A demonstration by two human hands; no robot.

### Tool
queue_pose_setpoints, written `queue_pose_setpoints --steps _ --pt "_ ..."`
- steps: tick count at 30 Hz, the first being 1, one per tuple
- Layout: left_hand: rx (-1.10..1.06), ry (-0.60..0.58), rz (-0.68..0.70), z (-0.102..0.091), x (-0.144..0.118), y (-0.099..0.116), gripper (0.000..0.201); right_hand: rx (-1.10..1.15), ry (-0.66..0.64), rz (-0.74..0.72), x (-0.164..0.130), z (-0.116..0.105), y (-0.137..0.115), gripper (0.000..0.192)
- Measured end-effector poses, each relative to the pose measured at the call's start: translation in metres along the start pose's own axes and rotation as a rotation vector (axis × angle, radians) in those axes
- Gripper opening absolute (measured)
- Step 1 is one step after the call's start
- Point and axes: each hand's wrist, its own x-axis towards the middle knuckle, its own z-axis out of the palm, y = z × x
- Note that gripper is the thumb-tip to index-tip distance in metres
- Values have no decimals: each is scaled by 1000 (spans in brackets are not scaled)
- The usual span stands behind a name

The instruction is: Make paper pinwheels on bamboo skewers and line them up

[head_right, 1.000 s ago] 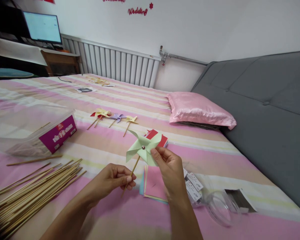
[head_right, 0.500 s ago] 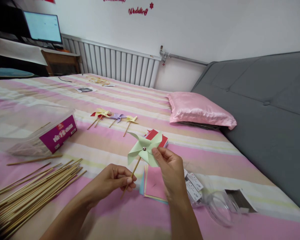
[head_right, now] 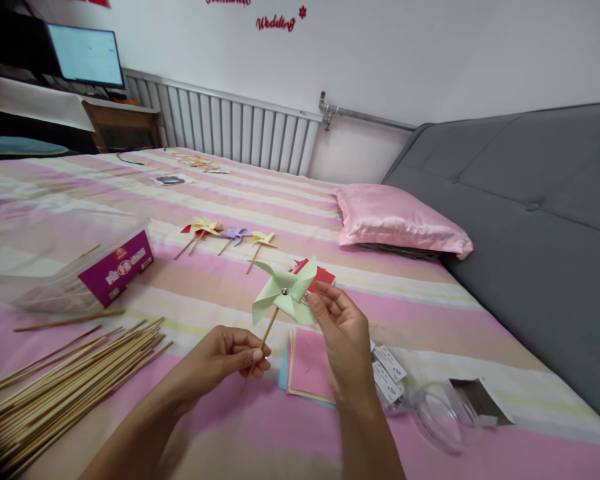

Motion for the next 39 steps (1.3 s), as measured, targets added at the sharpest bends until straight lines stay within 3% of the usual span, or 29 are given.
queue_pose_setpoints --steps 39 --pt "11 -1 -6 -1 1 0 27 12 29 -28 0 0 3 30"
